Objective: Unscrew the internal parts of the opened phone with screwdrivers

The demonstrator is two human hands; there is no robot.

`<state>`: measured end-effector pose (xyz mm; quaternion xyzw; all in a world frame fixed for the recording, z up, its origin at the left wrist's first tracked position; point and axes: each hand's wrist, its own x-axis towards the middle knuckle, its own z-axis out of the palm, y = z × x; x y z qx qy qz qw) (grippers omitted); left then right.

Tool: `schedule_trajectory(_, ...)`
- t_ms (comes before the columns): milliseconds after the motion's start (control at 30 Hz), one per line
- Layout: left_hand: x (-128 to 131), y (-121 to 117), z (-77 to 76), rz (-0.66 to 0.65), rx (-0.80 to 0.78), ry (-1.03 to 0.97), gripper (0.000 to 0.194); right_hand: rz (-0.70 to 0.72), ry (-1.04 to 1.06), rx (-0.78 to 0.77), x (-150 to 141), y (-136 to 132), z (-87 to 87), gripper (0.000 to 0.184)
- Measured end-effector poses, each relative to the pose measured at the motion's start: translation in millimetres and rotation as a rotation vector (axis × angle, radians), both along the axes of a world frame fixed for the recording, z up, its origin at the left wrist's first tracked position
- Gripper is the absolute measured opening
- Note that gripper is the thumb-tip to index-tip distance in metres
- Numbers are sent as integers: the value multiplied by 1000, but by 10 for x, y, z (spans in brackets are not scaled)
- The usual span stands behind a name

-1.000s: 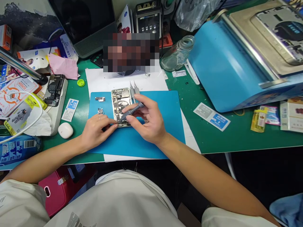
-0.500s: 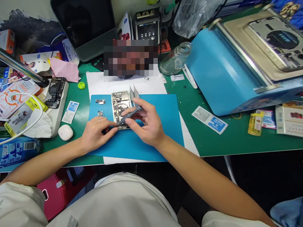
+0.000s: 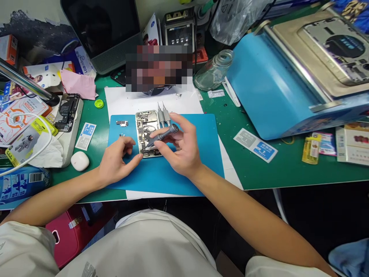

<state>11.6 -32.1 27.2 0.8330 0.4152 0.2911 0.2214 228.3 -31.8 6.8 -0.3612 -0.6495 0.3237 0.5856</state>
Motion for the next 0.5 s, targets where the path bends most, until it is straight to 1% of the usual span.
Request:
schedule_trajectory(100,6,-14,8,1,-11,-8,20,-27,5,-22,8,8,-4,59)
schedule_trajectory(233,8,-17,-12,-22,61,21,14,-36,4,-39,19,23,-22,52)
schedule_trajectory(333,-2,-25,0,-85,120,50,8,-35,-5,-38,15,34,-38,50)
schedule_trajectory(400,-14,-48,32,-136,170,102,8,-33,-7,-38,4,40,-42,50)
schedule_trajectory(500,-43,-119,82,-183,237,266,17,-32,-14,-47,-15,51,-41,49)
